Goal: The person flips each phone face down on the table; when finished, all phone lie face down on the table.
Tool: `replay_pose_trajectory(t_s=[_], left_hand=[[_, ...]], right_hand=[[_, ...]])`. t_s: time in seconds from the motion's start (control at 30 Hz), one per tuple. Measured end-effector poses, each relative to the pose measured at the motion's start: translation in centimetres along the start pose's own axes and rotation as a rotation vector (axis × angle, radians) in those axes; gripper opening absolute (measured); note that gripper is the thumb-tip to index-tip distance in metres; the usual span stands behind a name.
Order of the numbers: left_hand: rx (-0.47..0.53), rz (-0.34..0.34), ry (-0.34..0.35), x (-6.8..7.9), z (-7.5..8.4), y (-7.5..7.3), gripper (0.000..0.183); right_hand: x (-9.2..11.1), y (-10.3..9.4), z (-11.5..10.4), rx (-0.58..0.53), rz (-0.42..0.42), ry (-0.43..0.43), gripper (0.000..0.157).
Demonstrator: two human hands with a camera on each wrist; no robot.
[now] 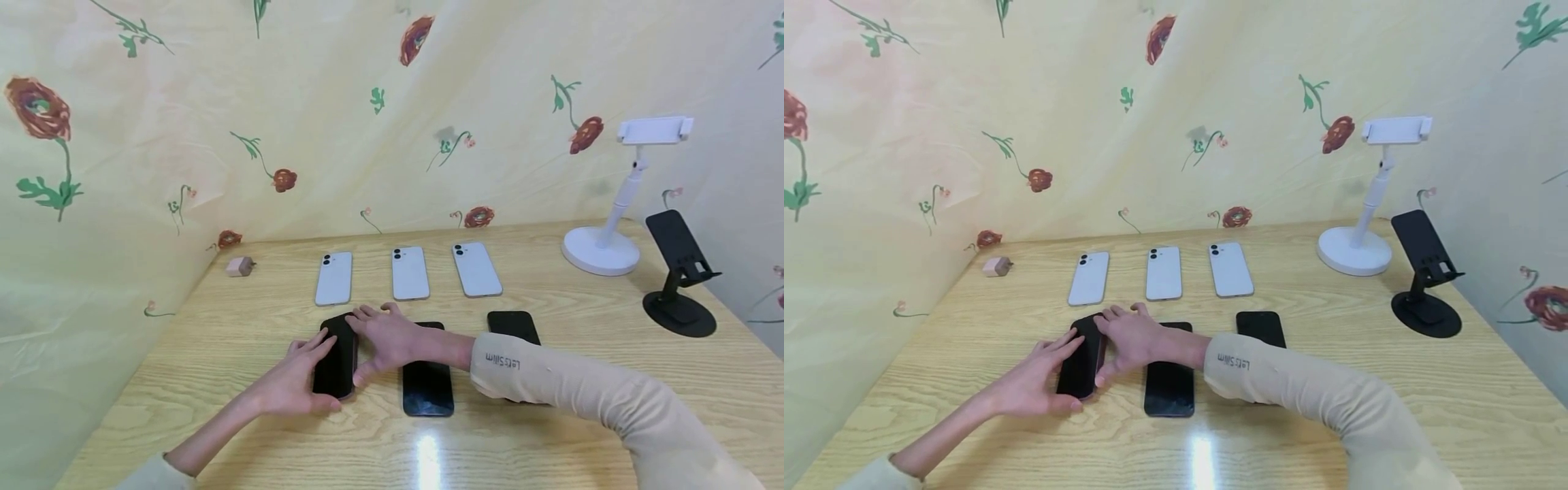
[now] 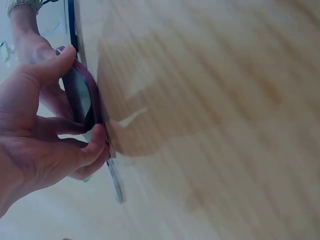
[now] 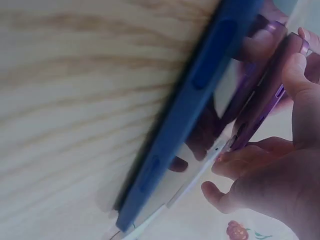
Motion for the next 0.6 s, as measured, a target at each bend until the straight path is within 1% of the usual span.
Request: replay_pose_trajectory(t_s=[0.1, 0.2, 0.3, 0.4, 0.47, 0.53, 0.6], left_hand=[[0.007, -0.014, 0.03, 0.0, 0.2, -0.4, 0.106], [0.021, -0.03, 0.092, 0.0, 0.5, -0.8, 0.109], [0.071, -0.067, 0.149, -0.1, 0.8, -1.1, 0.113], [0.168, -0.122, 0.163, -0.2, 0.8, -1.1, 0.118], [0.221, -0.152, 0.162, -0.2, 0.7, -1.1, 0.121], [0.245, -0.169, 0.152, -0.2, 0.7, -1.2, 0.124], [0.218, -0.168, 0.146, -0.1, 0.7, -1.4, 0.126]], right_hand=[[-0.1, -0.6, -0.1, -0.065, 0.054, -0.018, 0.11], [0.0, -1.3, -0.3, -0.149, 0.123, -0.048, 0.1], [0.0, -2.0, -0.6, -0.213, 0.175, -0.081, 0.092], [0.0, -2.5, -1.0, -0.228, 0.192, -0.084, 0.098], [-0.1, -2.6, -1.1, -0.222, 0.187, -0.07, 0.105], [-0.2, -2.7, -1.3, -0.217, 0.175, -0.053, 0.113], [-0.4, -2.7, -1.5, -0.229, 0.164, -0.045, 0.115]])
Point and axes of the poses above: each hand's wrist, its own x-axis away from the middle knuckle, its own y-axis out of the palm, z = x × y, the point moved 5 cm from there along -x, towards the middle knuckle, and after that the axes turned 10 degrees about x, right-handed, at the moved point
